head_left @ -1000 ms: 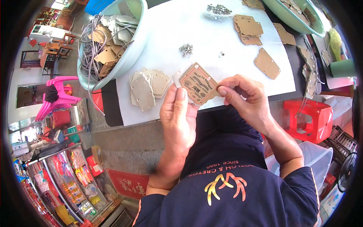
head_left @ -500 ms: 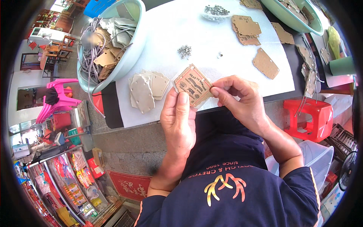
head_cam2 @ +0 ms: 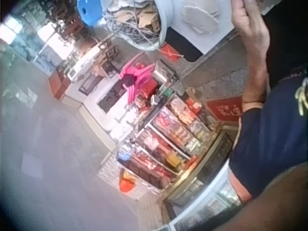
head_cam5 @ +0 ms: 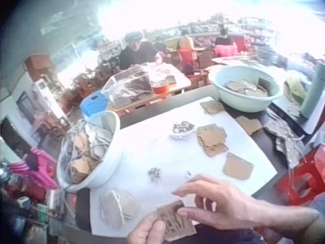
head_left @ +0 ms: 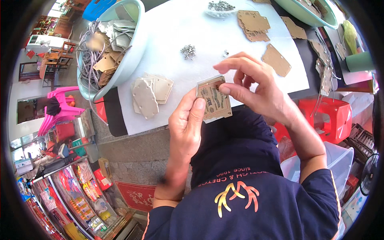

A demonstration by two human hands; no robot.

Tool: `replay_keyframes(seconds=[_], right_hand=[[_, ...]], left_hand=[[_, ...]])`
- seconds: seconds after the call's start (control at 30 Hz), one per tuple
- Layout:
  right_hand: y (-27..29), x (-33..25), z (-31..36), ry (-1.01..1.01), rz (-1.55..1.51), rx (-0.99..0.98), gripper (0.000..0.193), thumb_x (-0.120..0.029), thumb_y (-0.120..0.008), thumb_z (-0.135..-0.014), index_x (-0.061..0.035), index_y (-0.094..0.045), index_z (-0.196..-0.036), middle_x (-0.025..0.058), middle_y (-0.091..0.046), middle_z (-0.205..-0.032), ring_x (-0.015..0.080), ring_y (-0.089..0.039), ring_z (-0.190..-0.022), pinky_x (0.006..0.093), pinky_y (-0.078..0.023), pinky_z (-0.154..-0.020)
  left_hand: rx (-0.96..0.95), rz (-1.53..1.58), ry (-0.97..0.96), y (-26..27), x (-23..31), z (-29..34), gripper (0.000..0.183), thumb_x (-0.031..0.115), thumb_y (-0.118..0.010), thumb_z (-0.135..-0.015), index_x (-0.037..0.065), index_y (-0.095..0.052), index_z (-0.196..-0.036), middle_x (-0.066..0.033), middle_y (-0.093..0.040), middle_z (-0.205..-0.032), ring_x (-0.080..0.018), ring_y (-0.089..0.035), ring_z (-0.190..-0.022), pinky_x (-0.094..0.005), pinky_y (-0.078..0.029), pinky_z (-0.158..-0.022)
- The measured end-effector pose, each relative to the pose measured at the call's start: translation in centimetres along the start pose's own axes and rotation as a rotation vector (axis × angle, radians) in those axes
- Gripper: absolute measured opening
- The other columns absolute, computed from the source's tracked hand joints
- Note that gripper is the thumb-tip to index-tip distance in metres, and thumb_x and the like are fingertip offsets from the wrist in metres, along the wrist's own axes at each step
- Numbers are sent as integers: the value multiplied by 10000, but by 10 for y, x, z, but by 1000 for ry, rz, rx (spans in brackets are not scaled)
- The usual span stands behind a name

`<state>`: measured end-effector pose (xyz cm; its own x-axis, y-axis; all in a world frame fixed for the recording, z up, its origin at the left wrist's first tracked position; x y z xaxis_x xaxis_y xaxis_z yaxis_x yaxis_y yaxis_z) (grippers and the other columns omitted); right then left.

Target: Attaching small metal rivets or components to cardboard shoe pattern pieces.

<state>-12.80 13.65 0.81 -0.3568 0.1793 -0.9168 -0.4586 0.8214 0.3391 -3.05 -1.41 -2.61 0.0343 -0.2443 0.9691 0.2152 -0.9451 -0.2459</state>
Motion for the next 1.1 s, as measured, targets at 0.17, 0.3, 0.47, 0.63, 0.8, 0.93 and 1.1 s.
replay_keyframes(seconds=[0.17,0.3,0.47,0.63,0.8,0.93,1.1], right_hand=[[1,-4,-10,98,104,-319,231,-157,-710,-842,-45,-647,-1035,41,-596,-775,129,-548,-650,277,-437,-582],[-7,11,-7,-33,-116,-317,234,-210,-690,-873,-27,-625,-1004,23,-591,-723,118,-554,-602,276,-457,-568],[-18,14,3,-253,-540,-144,258,-261,-643,-931,-22,-569,-995,-8,-603,-783,38,-519,-610,185,-432,-526],[-29,18,16,-315,-769,26,228,-242,-621,-946,-27,-544,-959,42,-620,-817,63,-542,-613,209,-474,-544],[-33,26,23,-343,-766,8,199,-216,-618,-948,-35,-538,-970,39,-630,-840,66,-554,-637,203,-463,-545],[-26,20,21,-271,-612,13,235,-214,-631,-940,-27,-556,-1062,23,-631,-826,54,-529,-627,202,-434,-541],[-22,17,18,42,-147,-47,306,-201,-643,-925,-22,-593,-1169,37,-638,-801,73,-531,-643,236,-437,-569]], left_hand=[[-201,-239,13,-2,19,-4,485,126,-464,-1006,-24,-311,-1440,-124,-651,-1038,-70,-576,-885,-199,-442,-764],[-205,-166,77,3,16,-9,543,121,-516,-982,-13,-269,-1446,-122,-658,-984,-69,-589,-794,-181,-438,-695],[-81,98,71,-5,13,-7,450,125,-531,-954,-40,-389,-1347,-166,-641,-1068,-207,-676,-856,-291,-560,-723],[16,40,-29,-8,7,-2,334,110,-512,-965,-56,-498,-1255,-149,-652,-1045,-188,-666,-767,-279,-550,-639],[64,-67,-87,-4,11,-1,285,92,-494,-975,-56,-544,-1214,-111,-668,-973,-122,-625,-689,-237,-505,-576],[25,-91,-29,-5,17,1,262,94,-519,-971,-58,-566,-1179,-95,-668,-933,-103,-611,-659,-216,-492,-566],[26,-109,5,-11,21,0,256,128,-493,-995,-63,-582,-1140,-89,-666,-900,-96,-606,-663,-207,-488,-568]])
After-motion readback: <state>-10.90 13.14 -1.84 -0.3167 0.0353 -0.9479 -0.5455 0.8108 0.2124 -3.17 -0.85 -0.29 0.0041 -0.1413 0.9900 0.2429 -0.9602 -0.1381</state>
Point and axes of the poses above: each hand's wrist, its own z-axis away from the middle knuckle, its own y-axis out of the back of the hand, x = y × z, the point moved 4 cm from there along -z, towards the middle knuckle
